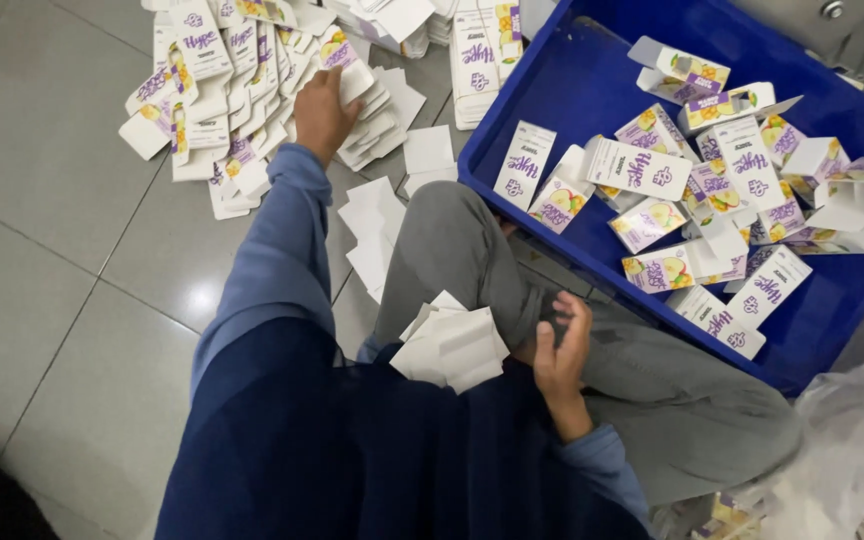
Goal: The person sits on the floor and folds flat cardboard pieces into small boxes by hand. They pick up the printed cardboard from a pile on the floor, fold the flaps to form the box shape, and place the finished boxes into a blue plastic bin.
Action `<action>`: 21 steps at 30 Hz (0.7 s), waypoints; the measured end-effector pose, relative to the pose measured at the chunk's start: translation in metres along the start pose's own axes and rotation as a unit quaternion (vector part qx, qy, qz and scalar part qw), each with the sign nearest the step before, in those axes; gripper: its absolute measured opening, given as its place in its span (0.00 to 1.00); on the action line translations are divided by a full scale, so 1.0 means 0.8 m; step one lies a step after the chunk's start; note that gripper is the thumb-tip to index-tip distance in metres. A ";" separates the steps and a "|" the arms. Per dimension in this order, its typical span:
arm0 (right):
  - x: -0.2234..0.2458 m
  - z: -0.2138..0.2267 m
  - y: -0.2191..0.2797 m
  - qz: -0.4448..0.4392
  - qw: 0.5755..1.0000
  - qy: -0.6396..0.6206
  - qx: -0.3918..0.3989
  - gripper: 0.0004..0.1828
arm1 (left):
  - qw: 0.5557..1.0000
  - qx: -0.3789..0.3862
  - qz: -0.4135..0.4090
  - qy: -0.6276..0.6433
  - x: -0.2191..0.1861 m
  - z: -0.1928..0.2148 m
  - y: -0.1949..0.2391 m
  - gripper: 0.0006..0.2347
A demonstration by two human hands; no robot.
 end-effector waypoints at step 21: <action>0.046 0.066 -0.144 0.206 0.953 0.221 0.029 0.68 | 0.882 -0.153 -0.168 0.412 -0.222 0.390 -0.015 0.04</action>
Point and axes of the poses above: each hand's wrist, its own y-axis away from the middle knuckle, its own z-axis out of the back of the hand, x = y × z, the point moved 6 cm from there along -y, towards the middle knuckle, and after that the axes turned 14 degrees about -y, right-handed, at the moved point
